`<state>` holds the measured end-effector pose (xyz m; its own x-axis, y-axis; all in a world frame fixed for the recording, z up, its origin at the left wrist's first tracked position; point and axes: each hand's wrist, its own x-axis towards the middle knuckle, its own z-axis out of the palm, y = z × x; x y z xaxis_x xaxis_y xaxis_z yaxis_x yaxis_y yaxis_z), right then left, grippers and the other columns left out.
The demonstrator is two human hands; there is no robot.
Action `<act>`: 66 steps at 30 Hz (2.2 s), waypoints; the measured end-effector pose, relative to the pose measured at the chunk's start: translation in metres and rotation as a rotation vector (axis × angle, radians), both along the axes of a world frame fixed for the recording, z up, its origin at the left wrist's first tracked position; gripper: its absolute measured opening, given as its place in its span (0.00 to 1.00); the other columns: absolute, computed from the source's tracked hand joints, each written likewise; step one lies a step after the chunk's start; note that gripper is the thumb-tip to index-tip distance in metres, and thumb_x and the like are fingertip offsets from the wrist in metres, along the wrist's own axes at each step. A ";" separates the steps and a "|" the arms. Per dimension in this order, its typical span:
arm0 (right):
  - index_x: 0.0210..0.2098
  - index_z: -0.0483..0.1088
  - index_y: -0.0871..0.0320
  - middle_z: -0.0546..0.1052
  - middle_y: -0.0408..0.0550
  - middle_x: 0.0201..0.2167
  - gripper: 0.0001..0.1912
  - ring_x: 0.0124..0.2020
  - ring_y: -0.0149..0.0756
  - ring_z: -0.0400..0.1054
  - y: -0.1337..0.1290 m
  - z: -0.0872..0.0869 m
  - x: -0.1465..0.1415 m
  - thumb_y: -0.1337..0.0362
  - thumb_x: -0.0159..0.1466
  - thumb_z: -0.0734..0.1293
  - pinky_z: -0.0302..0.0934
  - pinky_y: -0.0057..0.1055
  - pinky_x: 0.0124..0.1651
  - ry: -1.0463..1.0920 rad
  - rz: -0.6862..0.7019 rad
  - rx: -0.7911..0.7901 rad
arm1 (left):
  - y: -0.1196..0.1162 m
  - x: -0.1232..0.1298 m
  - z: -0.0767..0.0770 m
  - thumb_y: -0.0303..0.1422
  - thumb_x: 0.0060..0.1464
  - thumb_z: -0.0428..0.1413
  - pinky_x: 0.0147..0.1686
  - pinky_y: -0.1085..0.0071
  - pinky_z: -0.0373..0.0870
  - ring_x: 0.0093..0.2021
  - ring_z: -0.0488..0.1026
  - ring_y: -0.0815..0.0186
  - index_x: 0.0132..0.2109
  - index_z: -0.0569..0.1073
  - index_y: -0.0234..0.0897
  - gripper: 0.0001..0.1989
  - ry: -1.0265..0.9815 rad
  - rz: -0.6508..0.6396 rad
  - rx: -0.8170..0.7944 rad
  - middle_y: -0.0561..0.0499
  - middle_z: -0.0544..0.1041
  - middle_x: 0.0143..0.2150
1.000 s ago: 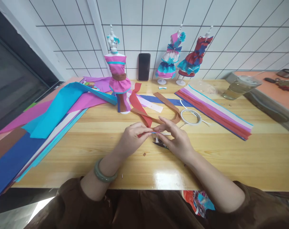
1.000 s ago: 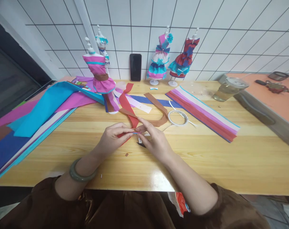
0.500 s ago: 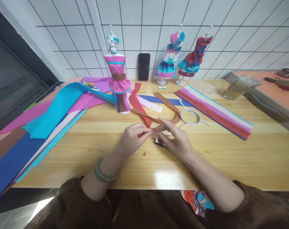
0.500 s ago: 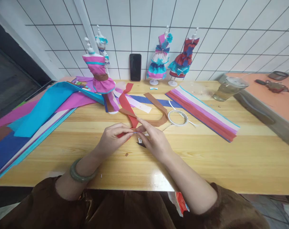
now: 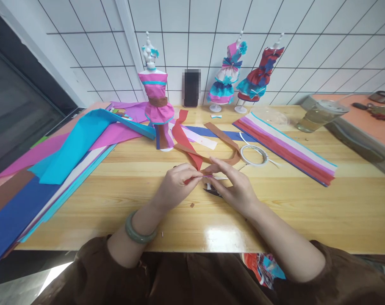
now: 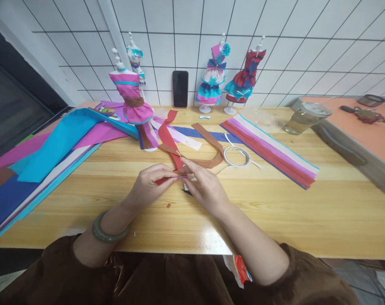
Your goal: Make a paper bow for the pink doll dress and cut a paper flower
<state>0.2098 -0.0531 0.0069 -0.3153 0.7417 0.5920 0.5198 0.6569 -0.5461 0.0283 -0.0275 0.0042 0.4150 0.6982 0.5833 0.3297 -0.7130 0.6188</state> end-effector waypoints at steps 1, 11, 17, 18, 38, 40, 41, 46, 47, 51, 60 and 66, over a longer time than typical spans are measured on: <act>0.59 0.52 0.51 0.74 0.48 0.39 0.29 0.40 0.35 0.69 0.000 0.000 0.000 0.72 0.60 0.62 0.64 0.36 0.46 0.013 0.007 -0.006 | 0.000 0.000 0.000 0.27 0.51 0.53 0.33 0.72 0.67 0.32 0.70 0.68 0.34 0.75 0.33 0.06 -0.001 -0.006 0.004 0.47 0.74 0.30; 0.59 0.53 0.53 0.75 0.46 0.34 0.30 0.37 0.34 0.71 0.000 0.003 0.000 0.71 0.59 0.64 0.65 0.34 0.45 0.077 -0.055 -0.035 | 0.000 0.000 0.000 0.26 0.51 0.53 0.33 0.73 0.67 0.32 0.70 0.69 0.34 0.74 0.33 0.05 -0.016 0.001 0.047 0.47 0.74 0.30; 0.58 0.55 0.54 0.76 0.46 0.33 0.29 0.35 0.33 0.71 0.000 0.005 -0.001 0.71 0.58 0.64 0.66 0.33 0.41 0.068 -0.099 -0.042 | 0.000 0.000 0.000 0.26 0.51 0.53 0.33 0.73 0.67 0.33 0.70 0.69 0.34 0.74 0.35 0.05 0.003 0.008 0.067 0.48 0.74 0.30; 0.58 0.55 0.54 0.76 0.46 0.33 0.29 0.35 0.33 0.72 0.000 0.006 0.000 0.71 0.58 0.64 0.67 0.32 0.41 0.064 -0.100 -0.043 | 0.000 0.000 0.000 0.26 0.51 0.53 0.33 0.72 0.67 0.33 0.70 0.69 0.34 0.74 0.35 0.05 0.003 0.010 0.071 0.48 0.74 0.30; 0.59 0.53 0.51 0.76 0.45 0.33 0.28 0.35 0.36 0.72 -0.002 0.006 0.001 0.70 0.60 0.63 0.65 0.35 0.41 -0.021 -0.077 0.094 | 0.001 0.001 0.005 0.36 0.51 0.53 0.32 0.73 0.70 0.33 0.72 0.69 0.40 0.70 0.33 0.12 -0.272 -0.030 -0.589 0.46 0.75 0.34; 0.58 0.54 0.52 0.76 0.45 0.33 0.28 0.35 0.36 0.71 -0.002 0.005 0.001 0.71 0.60 0.62 0.65 0.37 0.43 -0.045 -0.050 0.101 | 0.002 0.001 0.005 0.37 0.51 0.53 0.32 0.73 0.71 0.31 0.73 0.69 0.40 0.70 0.32 0.13 -0.309 -0.071 -0.742 0.47 0.76 0.33; 0.58 0.54 0.52 0.77 0.45 0.34 0.28 0.36 0.36 0.71 -0.002 0.005 0.002 0.71 0.60 0.62 0.65 0.37 0.44 -0.055 -0.033 0.096 | 0.003 0.001 0.005 0.37 0.50 0.54 0.33 0.72 0.71 0.30 0.73 0.69 0.40 0.70 0.31 0.14 -0.312 -0.084 -0.794 0.47 0.76 0.33; 0.60 0.51 0.51 0.77 0.46 0.36 0.30 0.37 0.37 0.71 -0.001 0.003 0.002 0.72 0.60 0.62 0.65 0.39 0.44 -0.064 0.039 0.027 | 0.001 0.000 0.003 0.34 0.46 0.57 0.39 0.67 0.71 0.34 0.75 0.64 0.45 0.69 0.29 0.18 -0.286 -0.125 -0.871 0.45 0.78 0.32; 0.60 0.51 0.51 0.77 0.46 0.36 0.30 0.38 0.37 0.71 -0.001 0.003 0.002 0.72 0.60 0.62 0.64 0.39 0.45 -0.064 0.045 0.020 | 0.001 0.000 0.003 0.34 0.46 0.57 0.40 0.67 0.71 0.35 0.75 0.64 0.45 0.69 0.29 0.18 -0.274 -0.119 -0.859 0.45 0.78 0.32; 0.59 0.51 0.52 0.76 0.46 0.35 0.29 0.38 0.36 0.71 0.000 0.005 0.002 0.72 0.60 0.62 0.64 0.38 0.44 -0.060 0.054 0.004 | 0.000 -0.001 0.002 0.34 0.48 0.56 0.40 0.67 0.71 0.37 0.75 0.62 0.45 0.71 0.30 0.17 -0.223 -0.056 -0.793 0.43 0.78 0.36; 0.59 0.52 0.53 0.76 0.46 0.34 0.29 0.36 0.35 0.72 0.000 0.003 0.002 0.70 0.60 0.62 0.65 0.36 0.44 0.018 0.024 -0.085 | 0.000 0.001 0.003 0.32 0.47 0.56 0.40 0.67 0.72 0.37 0.75 0.62 0.43 0.71 0.31 0.15 -0.274 -0.032 -0.744 0.44 0.78 0.36; 0.59 0.52 0.55 0.76 0.47 0.33 0.30 0.36 0.35 0.72 -0.001 0.004 0.000 0.71 0.59 0.63 0.65 0.35 0.44 0.077 -0.013 -0.143 | -0.002 0.002 0.003 0.32 0.47 0.56 0.40 0.65 0.72 0.38 0.75 0.61 0.44 0.71 0.31 0.15 -0.273 -0.058 -0.722 0.43 0.78 0.36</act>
